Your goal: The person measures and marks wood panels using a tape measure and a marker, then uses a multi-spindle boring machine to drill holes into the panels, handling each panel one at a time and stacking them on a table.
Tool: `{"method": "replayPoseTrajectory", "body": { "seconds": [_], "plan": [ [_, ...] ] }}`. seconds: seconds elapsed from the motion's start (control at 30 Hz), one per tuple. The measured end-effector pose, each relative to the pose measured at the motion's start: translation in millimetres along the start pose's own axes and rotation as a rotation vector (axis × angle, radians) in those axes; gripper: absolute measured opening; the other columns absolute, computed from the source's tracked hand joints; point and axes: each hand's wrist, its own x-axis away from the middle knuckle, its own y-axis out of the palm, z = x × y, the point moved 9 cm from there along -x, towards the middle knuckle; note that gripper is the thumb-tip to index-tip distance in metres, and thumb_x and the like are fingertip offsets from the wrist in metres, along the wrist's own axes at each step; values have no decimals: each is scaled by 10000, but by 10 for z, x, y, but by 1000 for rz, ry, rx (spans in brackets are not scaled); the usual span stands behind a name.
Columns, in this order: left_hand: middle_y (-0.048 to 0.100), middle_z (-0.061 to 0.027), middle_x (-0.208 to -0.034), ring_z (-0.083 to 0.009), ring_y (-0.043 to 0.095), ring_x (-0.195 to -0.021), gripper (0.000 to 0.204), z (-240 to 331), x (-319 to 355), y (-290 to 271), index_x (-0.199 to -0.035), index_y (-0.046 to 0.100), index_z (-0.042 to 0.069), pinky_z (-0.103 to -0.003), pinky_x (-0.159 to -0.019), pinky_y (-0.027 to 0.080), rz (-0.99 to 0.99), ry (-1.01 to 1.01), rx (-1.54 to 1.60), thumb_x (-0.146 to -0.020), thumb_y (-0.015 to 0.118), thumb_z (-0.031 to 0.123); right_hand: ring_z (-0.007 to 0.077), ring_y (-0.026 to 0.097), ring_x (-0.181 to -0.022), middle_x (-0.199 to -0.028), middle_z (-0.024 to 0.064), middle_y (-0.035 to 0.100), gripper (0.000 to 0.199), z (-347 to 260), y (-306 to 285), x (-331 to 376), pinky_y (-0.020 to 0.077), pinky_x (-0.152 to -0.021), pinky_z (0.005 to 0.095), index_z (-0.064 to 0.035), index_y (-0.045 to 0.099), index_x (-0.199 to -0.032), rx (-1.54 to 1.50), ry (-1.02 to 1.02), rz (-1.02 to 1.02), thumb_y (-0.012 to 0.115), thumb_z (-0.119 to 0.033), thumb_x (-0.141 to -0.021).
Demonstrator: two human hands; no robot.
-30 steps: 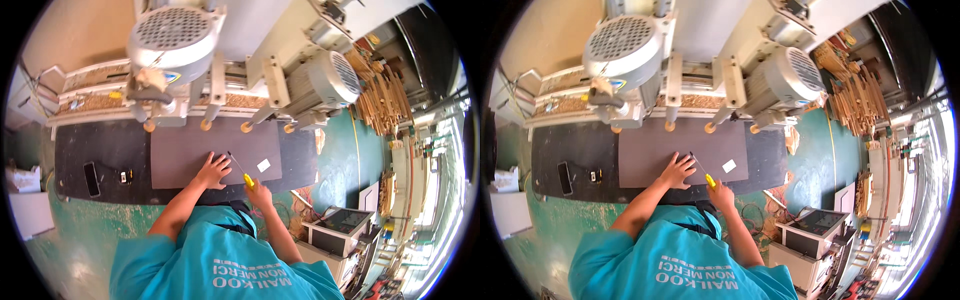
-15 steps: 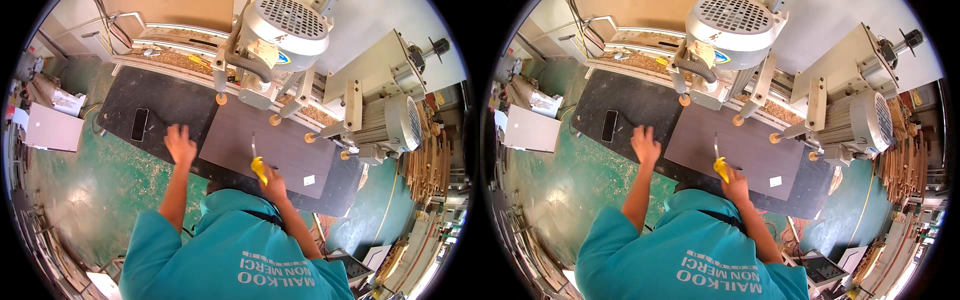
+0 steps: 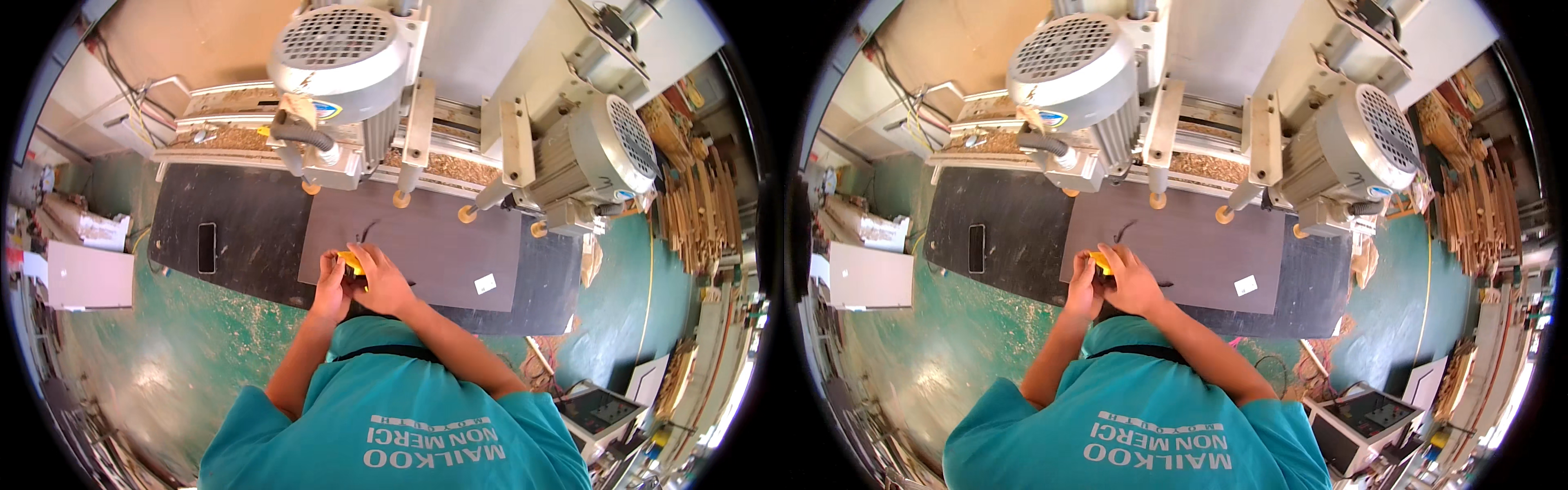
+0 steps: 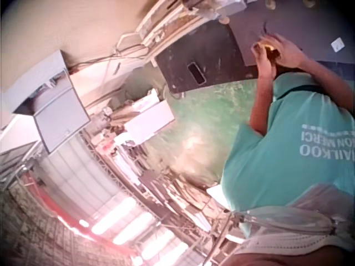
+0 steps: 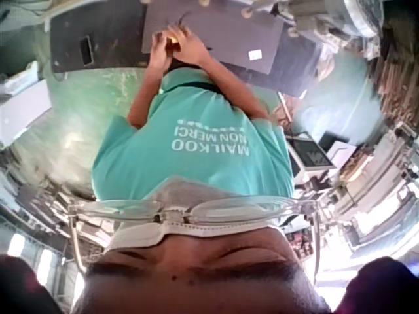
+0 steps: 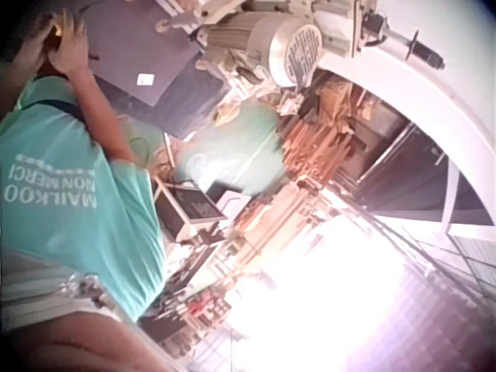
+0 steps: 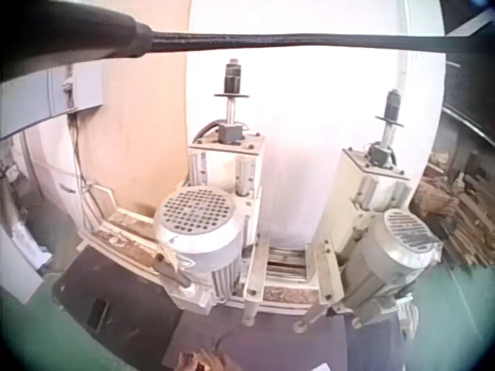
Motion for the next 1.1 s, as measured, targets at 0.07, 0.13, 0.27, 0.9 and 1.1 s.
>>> {"method": "replayPoseTrajectory", "body": {
  "seconds": [0.07,0.13,0.27,0.9,1.1],
  "plan": [
    [560,-50,-1076,-167,600,-953,207,-95,-14,38,-1197,405,143,-303,-760,547,44,-97,-56,-1034,488,239,370,586,-1094,-1225,142,580,508,258,57,-39,479,-952,460,-62,594,-1183,64,57,-44,722,-145,-698],
    [555,-35,-1066,-157,595,-931,199,-169,-96,-45,-1166,412,131,-297,-752,543,-51,-106,-257,-1024,515,226,361,597,-1062,-1166,134,616,486,279,77,-31,502,-886,454,-86,608,-1143,68,30,-56,745,-151,-681],
    [533,-1,-910,-114,542,-804,196,-193,-57,112,-999,473,110,-274,-666,479,41,-170,-470,-960,635,215,348,606,-1028,-1068,109,657,396,481,245,50,489,-830,471,-111,635,-1076,73,121,-267,747,-224,-713],
    [656,-51,-1159,-171,590,-1078,356,1242,-1279,-2133,-1215,595,62,-325,-924,435,574,111,-775,-898,682,200,239,663,-922,-932,26,700,204,2528,-1587,1217,428,-842,495,-255,751,-926,839,758,-105,573,-337,-869],
    [623,-113,-1261,-217,568,-1183,411,860,-1055,-1601,-1262,579,26,-316,-1001,403,535,20,-889,-904,672,204,239,650,-941,-916,28,689,185,2866,-2037,1226,407,-854,488,-220,739,-881,1011,819,148,570,-295,-873]
  ]
}}
